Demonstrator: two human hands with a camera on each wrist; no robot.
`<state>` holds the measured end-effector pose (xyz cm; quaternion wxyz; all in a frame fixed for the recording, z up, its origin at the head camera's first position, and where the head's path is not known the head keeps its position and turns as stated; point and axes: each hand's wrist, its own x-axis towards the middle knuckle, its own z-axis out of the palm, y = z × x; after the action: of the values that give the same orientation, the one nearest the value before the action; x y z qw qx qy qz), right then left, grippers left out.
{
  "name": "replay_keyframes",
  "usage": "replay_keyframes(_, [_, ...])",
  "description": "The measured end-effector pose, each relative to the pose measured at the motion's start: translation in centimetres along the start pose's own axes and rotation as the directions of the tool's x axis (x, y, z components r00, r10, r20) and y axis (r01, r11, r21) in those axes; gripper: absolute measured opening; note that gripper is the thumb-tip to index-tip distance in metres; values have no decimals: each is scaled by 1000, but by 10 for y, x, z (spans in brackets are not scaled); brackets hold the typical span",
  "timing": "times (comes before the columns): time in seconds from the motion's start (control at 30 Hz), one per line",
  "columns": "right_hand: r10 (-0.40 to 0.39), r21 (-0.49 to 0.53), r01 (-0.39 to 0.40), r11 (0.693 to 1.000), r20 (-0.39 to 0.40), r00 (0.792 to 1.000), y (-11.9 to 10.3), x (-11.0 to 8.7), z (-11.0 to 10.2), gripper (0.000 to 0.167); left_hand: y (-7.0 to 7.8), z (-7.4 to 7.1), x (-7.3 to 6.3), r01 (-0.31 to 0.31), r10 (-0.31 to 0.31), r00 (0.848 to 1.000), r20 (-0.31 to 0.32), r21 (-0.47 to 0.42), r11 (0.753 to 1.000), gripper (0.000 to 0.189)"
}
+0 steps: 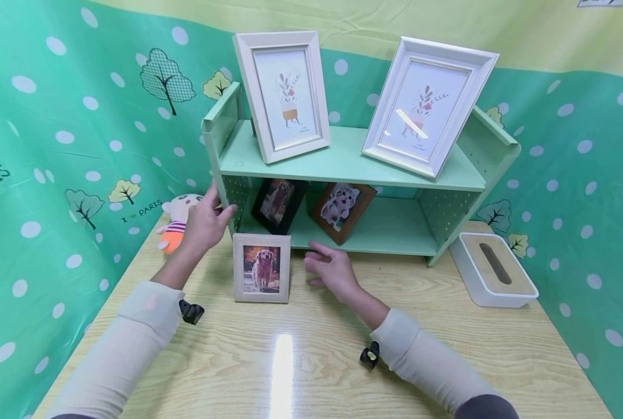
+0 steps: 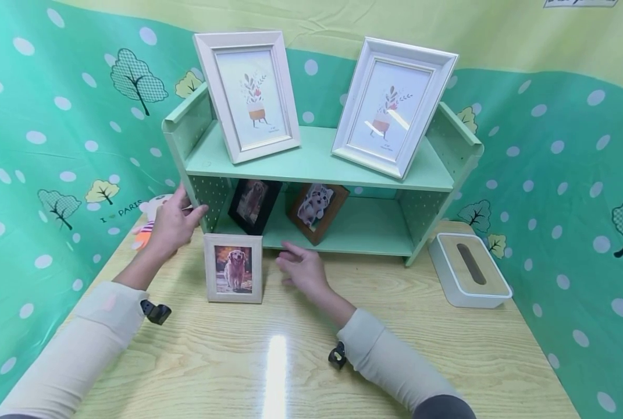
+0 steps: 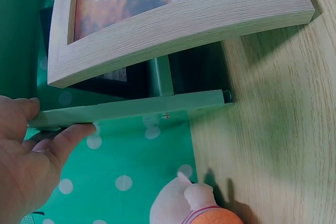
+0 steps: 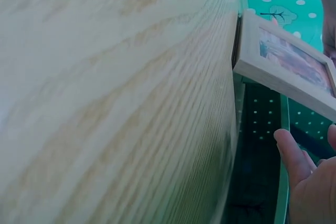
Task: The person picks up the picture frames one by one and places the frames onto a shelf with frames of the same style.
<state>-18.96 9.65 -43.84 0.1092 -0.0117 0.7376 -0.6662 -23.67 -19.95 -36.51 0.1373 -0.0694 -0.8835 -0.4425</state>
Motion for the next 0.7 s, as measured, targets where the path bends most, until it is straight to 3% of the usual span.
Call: replay_keyframes(0.7, [24, 21, -26, 999, 86, 996, 2, 1, 24, 50, -1, 0, 1, -16, 16, 1000, -8, 2, 1000, 79])
